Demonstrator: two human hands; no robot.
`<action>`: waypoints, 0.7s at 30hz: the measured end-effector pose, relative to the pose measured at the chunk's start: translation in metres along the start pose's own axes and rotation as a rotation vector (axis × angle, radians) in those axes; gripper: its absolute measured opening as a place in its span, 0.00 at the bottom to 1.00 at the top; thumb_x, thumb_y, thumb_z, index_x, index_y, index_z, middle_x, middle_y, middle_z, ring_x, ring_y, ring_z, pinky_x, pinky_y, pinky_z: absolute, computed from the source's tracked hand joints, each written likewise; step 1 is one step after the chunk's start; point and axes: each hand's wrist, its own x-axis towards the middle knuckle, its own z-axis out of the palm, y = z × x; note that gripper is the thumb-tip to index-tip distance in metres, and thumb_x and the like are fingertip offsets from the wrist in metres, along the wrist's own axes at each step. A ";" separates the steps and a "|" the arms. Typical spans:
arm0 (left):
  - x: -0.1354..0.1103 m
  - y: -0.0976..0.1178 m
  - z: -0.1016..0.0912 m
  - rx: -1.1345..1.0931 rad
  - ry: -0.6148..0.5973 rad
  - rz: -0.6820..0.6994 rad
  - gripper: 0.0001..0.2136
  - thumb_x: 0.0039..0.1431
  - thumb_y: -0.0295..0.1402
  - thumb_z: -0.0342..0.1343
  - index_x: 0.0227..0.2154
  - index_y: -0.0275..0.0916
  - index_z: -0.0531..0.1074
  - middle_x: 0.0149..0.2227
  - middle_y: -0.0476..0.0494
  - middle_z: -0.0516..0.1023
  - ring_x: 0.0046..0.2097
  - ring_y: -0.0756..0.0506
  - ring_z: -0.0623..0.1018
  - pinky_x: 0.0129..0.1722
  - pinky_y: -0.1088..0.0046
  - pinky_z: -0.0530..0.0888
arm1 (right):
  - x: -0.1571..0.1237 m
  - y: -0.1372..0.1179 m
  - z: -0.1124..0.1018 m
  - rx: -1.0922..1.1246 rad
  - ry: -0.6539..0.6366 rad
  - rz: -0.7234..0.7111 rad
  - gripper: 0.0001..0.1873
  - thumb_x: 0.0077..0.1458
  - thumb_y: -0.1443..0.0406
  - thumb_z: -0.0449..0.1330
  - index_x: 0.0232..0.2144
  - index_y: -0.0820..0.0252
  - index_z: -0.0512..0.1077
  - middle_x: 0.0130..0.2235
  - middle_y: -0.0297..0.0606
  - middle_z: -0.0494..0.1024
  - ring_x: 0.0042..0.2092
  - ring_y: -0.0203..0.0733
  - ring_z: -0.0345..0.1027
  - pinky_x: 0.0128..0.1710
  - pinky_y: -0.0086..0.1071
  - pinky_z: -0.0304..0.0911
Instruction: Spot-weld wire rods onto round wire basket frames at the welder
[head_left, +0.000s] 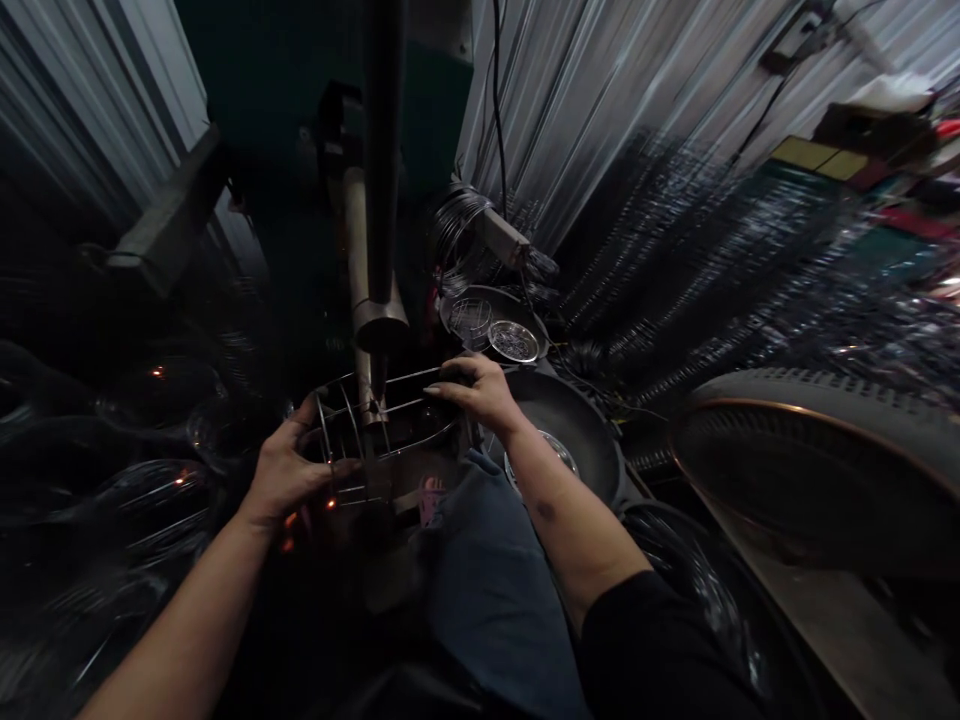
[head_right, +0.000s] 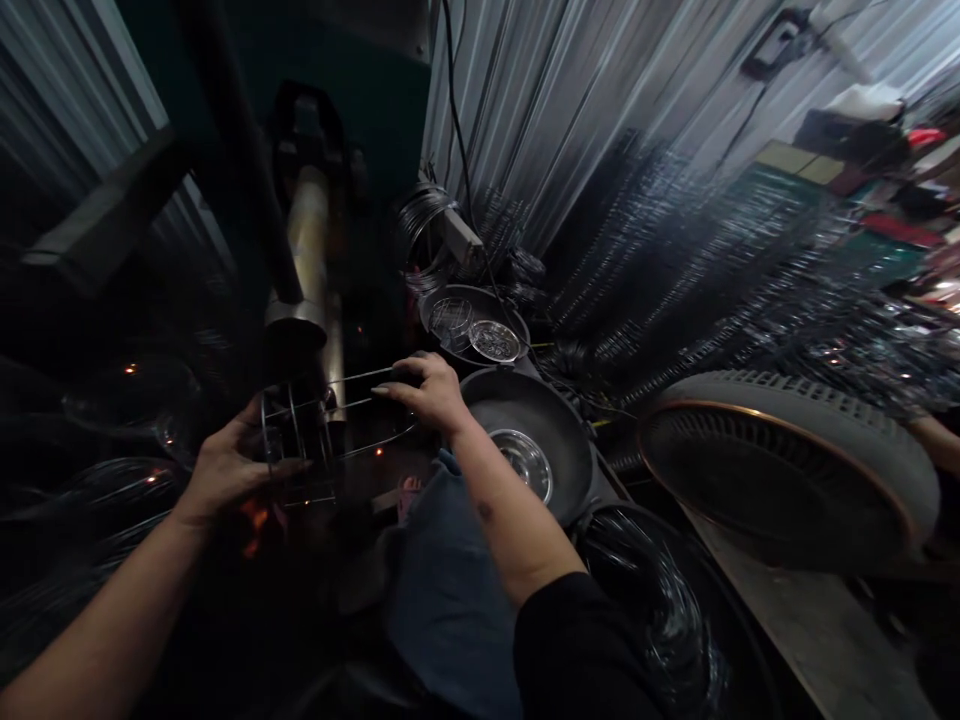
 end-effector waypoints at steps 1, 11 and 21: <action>-0.011 0.001 -0.004 0.034 -0.006 0.024 0.52 0.27 0.40 0.74 0.61 0.43 0.60 0.54 0.36 0.73 0.53 0.33 0.74 0.54 0.51 0.70 | -0.016 -0.006 -0.003 -0.034 0.066 -0.026 0.15 0.40 0.55 0.70 0.29 0.58 0.78 0.34 0.39 0.76 0.40 0.43 0.68 0.42 0.35 0.62; -0.119 -0.035 -0.021 -0.171 0.070 -0.548 0.33 0.41 0.59 0.60 0.40 0.33 0.75 0.41 0.31 0.79 0.41 0.35 0.80 0.36 0.57 0.79 | -0.196 -0.026 0.076 0.569 -0.578 0.462 0.19 0.36 0.52 0.70 0.30 0.56 0.74 0.28 0.34 0.77 0.33 0.44 0.72 0.37 0.38 0.67; -0.144 -0.033 -0.050 0.562 -0.365 0.412 0.43 0.45 0.39 0.63 0.65 0.50 0.50 0.65 0.41 0.57 0.64 0.34 0.61 0.60 0.54 0.63 | -0.127 -0.045 0.065 0.888 -0.648 0.900 0.03 0.47 0.71 0.61 0.24 0.66 0.70 0.17 0.34 0.74 0.15 0.32 0.62 0.14 0.24 0.54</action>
